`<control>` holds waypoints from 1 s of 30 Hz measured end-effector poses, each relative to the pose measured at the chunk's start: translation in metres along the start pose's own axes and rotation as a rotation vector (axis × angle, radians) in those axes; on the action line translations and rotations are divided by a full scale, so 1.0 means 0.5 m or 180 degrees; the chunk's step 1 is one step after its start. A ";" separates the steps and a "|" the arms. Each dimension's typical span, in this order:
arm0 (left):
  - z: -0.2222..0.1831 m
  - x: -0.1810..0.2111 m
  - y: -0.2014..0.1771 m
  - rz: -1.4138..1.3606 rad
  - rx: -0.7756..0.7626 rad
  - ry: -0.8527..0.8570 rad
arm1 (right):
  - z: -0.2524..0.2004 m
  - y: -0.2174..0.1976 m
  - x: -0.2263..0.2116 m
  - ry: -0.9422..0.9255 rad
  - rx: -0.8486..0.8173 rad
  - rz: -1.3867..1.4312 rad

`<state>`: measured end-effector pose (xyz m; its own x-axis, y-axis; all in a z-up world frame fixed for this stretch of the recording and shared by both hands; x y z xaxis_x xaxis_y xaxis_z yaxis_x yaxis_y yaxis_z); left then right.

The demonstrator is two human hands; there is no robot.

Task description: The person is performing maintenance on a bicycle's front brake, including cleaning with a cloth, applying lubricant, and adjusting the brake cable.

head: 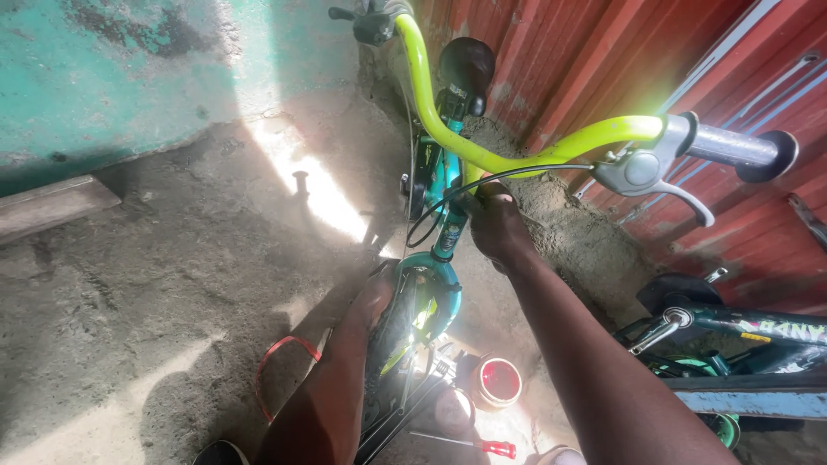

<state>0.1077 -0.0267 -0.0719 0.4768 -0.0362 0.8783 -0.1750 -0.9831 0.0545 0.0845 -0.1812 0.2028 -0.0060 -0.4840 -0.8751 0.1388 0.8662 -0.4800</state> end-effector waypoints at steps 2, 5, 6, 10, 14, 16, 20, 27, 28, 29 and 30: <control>0.020 -0.016 0.002 -0.0163 -0.0029 -0.0177 | 0.005 -0.007 0.020 0.0105 0.0052 0.0135; 0.050 -0.031 0.003 -0.0323 -0.0048 -0.0364 | 0.002 -0.007 0.010 -0.0041 0.0016 0.0310; 0.065 -0.031 0.002 -0.0323 -0.0043 -0.0366 | 0.000 -0.004 0.009 -0.0041 0.0011 0.0313; 0.045 0.070 0.052 -0.0482 -0.0249 0.0134 | -0.006 -0.007 0.002 0.0083 0.0026 0.0214; 0.093 0.082 0.038 0.0080 -0.0272 0.0647 | 0.011 -0.008 0.038 0.0328 0.0080 -0.0231; 0.040 0.099 0.036 -0.0045 -0.0210 0.0635 | 0.008 -0.004 0.028 0.0312 0.0037 -0.0235; 0.015 0.076 0.053 -0.0016 -0.0092 0.0580 | 0.007 0.001 0.019 0.0272 0.0016 -0.0303; 0.042 -0.048 0.025 0.0532 0.0351 0.0370 | 0.002 0.001 0.012 0.0154 -0.0055 -0.0195; 0.039 -0.072 0.018 0.0612 0.0420 0.0319 | 0.003 0.000 0.016 0.0109 -0.0032 -0.0133; 0.043 -0.085 0.011 0.0686 0.0494 0.0293 | 0.012 -0.002 0.014 0.0038 -0.0001 -0.0074; 0.049 -0.097 0.004 0.0761 0.0569 0.0268 | 0.011 0.003 0.013 0.0032 -0.0009 -0.0072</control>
<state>0.1052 -0.0312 -0.1259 0.3661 -0.2626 0.8928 -0.1158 -0.9648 -0.2362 0.0903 -0.1838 0.1965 -0.0191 -0.5022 -0.8645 0.1357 0.8554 -0.4999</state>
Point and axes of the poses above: each hand's wrist, its own z-axis towards the middle knuckle, its own y-axis out of the palm, x = y × z, the point moved 10 cm from there along z, towards the middle knuckle, and after that the axes turned 5 degrees about -y, right-handed, at the moved point
